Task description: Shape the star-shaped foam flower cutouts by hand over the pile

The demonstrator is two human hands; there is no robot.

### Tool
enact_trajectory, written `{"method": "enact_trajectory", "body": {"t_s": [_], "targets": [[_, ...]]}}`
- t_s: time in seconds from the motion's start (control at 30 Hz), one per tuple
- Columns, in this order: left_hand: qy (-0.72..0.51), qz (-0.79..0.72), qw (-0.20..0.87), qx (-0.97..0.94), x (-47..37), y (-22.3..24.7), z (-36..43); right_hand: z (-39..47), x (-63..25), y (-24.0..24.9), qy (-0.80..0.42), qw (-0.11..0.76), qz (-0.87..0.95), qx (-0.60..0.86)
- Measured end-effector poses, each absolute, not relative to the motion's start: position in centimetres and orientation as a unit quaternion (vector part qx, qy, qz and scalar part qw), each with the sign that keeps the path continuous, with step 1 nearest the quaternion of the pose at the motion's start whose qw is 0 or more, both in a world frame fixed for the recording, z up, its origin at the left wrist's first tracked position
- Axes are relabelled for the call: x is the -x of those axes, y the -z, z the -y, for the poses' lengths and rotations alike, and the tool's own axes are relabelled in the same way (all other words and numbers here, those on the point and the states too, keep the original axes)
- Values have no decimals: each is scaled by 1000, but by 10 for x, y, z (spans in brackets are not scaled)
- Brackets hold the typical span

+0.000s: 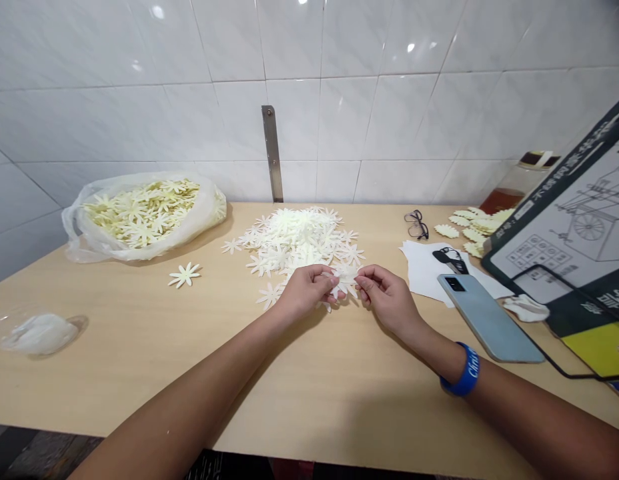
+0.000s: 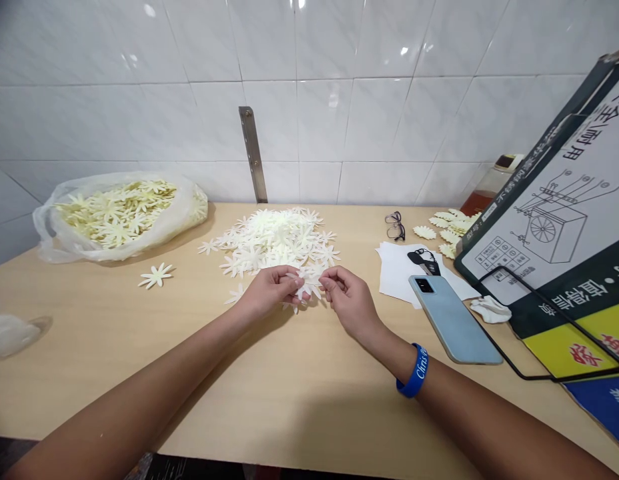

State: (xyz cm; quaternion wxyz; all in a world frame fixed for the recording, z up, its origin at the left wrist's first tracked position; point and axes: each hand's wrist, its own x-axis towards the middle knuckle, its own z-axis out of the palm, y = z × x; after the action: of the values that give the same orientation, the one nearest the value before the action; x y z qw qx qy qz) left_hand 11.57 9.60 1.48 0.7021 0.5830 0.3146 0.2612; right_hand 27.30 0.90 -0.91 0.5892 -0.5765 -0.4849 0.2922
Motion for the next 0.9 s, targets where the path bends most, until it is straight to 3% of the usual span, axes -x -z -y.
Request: {"method": "enact_trajectory", "body": {"t_s": [0.27,0.9], "targets": [[-362,-381,609,-594,-105,-19,-111,-12,-275,9,-318,615,431,579],[-348,-374,351,-785,-97,-19,-112,-14,-277,11,-272,592,423,630]]}}
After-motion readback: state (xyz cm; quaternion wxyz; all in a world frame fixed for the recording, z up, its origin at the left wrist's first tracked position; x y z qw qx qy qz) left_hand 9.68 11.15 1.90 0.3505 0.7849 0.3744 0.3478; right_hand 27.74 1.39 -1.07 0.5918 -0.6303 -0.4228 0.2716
